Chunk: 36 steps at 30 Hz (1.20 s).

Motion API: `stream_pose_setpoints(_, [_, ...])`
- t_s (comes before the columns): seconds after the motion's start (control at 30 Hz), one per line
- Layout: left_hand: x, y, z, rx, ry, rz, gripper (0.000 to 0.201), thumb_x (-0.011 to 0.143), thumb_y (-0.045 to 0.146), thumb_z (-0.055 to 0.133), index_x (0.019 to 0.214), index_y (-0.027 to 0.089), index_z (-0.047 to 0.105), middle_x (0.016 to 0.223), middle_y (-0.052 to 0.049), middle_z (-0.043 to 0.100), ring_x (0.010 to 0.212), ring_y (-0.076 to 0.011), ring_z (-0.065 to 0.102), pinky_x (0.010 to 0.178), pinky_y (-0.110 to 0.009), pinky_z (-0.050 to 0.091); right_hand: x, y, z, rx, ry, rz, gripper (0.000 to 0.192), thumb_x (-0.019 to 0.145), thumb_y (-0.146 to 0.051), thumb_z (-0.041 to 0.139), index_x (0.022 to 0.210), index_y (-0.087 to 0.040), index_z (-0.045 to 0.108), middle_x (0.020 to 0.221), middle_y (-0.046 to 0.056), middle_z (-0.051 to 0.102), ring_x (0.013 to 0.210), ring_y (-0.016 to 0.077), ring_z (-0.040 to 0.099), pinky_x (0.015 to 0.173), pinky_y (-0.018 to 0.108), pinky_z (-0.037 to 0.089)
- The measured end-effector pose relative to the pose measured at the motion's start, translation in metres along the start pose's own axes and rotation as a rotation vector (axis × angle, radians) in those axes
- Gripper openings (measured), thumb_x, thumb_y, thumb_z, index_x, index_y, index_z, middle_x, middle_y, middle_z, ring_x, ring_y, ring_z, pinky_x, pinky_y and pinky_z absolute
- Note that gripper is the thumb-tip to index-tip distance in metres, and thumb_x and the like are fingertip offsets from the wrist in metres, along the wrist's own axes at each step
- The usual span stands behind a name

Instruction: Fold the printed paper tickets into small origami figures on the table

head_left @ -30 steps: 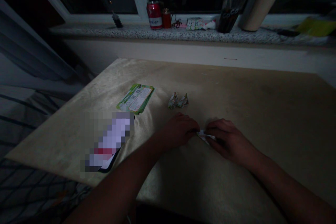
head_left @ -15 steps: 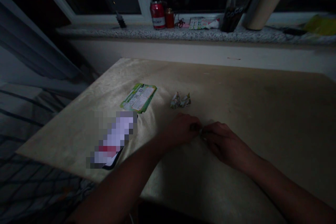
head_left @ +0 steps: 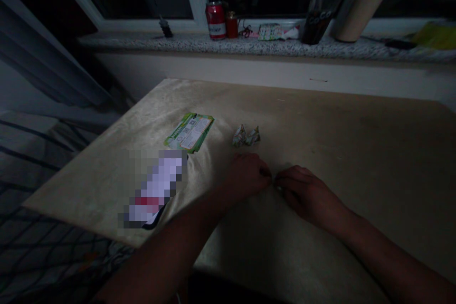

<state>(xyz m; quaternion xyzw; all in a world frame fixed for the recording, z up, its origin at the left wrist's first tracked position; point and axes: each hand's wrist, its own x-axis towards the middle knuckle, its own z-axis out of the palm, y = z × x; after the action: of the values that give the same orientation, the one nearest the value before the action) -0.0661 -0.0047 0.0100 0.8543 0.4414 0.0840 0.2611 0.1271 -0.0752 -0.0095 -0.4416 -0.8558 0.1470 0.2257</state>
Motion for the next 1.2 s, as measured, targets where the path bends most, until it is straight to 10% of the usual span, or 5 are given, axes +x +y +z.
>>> stream_pose_setpoints(1.2, [0.0, -0.003, 0.001, 0.095, -0.021, -0.02, 0.024, 0.078, 0.039, 0.067, 0.089, 0.022, 0.079, 0.089, -0.005, 0.074, 0.09, -0.0246, 0.067, 0.095, -0.043, 0.045, 0.002, -0.006, 0.006, -0.018, -0.031, 0.089, 0.035, 0.085, -0.006, 0.055, 0.115, -0.018, 0.069, 0.109, 0.012, 0.063, 0.103, 0.0269, 0.056, 0.091, 0.045, 0.049])
